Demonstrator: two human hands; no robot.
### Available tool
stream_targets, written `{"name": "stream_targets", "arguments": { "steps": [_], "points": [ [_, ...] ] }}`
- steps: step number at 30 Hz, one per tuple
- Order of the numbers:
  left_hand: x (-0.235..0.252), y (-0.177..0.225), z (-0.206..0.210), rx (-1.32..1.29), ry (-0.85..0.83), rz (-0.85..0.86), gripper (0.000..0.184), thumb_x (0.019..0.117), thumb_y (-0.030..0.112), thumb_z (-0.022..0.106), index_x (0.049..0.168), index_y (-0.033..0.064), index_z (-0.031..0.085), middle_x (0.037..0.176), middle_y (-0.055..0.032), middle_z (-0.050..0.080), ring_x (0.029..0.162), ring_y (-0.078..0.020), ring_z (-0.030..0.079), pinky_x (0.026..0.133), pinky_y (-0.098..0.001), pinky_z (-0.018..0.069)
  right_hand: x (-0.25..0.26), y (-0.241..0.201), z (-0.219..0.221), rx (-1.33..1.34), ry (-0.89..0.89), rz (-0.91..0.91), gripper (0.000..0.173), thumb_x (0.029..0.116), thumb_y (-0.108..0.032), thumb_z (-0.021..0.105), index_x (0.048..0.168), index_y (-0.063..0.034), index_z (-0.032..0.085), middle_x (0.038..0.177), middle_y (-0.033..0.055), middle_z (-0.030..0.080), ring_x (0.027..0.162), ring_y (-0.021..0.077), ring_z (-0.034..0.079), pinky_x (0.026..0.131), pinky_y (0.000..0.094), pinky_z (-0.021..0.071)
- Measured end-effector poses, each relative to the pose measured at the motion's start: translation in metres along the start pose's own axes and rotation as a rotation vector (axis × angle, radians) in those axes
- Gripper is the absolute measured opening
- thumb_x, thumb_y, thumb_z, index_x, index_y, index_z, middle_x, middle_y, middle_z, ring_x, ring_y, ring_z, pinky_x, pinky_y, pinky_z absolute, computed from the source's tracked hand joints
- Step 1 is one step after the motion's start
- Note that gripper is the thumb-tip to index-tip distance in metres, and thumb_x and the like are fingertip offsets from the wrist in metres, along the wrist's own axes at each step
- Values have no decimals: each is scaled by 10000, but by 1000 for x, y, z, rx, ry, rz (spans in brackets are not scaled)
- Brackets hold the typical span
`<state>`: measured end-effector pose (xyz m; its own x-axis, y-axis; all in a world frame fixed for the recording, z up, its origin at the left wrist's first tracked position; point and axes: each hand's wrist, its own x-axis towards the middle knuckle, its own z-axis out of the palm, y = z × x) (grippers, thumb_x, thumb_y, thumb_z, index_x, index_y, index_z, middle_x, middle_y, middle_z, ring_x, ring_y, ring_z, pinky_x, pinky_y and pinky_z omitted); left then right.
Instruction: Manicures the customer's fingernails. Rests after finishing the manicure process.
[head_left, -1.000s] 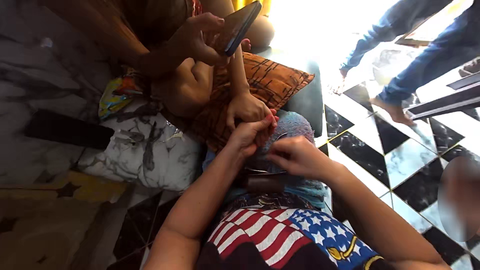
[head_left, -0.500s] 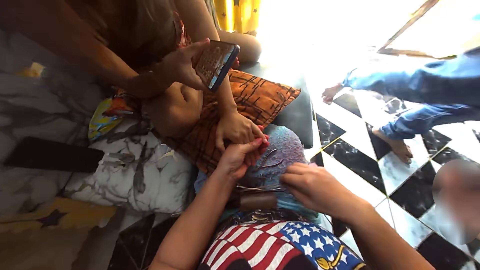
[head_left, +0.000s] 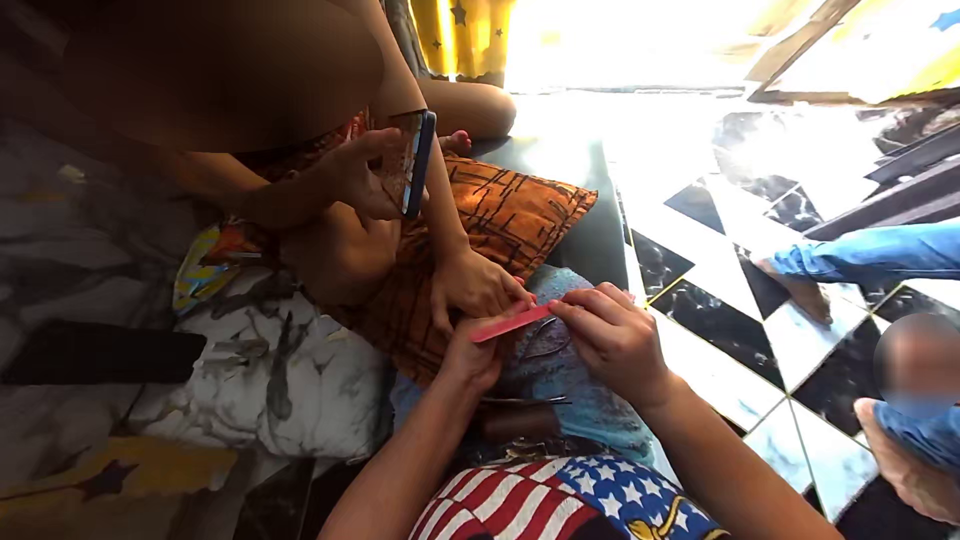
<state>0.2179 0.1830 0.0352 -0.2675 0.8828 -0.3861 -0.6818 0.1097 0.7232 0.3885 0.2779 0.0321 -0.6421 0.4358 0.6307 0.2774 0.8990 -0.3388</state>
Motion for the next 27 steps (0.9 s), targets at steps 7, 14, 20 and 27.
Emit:
{"name": "stream_targets", "arguments": {
  "steps": [7,14,20,27],
  "points": [
    [2,3,8,91,157,-93,76,975,16,637,997,-21,699,801,-107,708,587,-94,625,531,-199,514,3,28,-2,-54,10,168,210,934,-79,600,958,-118,805,999,78,750,886,245,689,742,396,565],
    [4,-6,-2,61,36,-1,97,962,20,645,1026,-17,707,849,-104,718,648,-91,644,575,-202,528,10,5,3,-14,-65,144,189,953,-97,612,958,-145,795,960,53,740,841,222,682,685,375,566],
    [4,-4,5,121,127,-31,80,956,0,658,1017,-13,708,842,-100,718,643,-93,644,563,-201,522,12,26,-1,-50,-72,234,150,935,-78,640,942,-99,789,997,95,740,906,291,694,754,458,577],
    [3,-2,6,91,126,-31,83,953,-30,645,1015,-15,698,840,-101,711,662,-112,653,602,-224,546,4,42,-1,-79,-35,275,157,944,-81,633,961,-95,788,1010,107,747,914,300,707,763,478,582]
  ]
}}
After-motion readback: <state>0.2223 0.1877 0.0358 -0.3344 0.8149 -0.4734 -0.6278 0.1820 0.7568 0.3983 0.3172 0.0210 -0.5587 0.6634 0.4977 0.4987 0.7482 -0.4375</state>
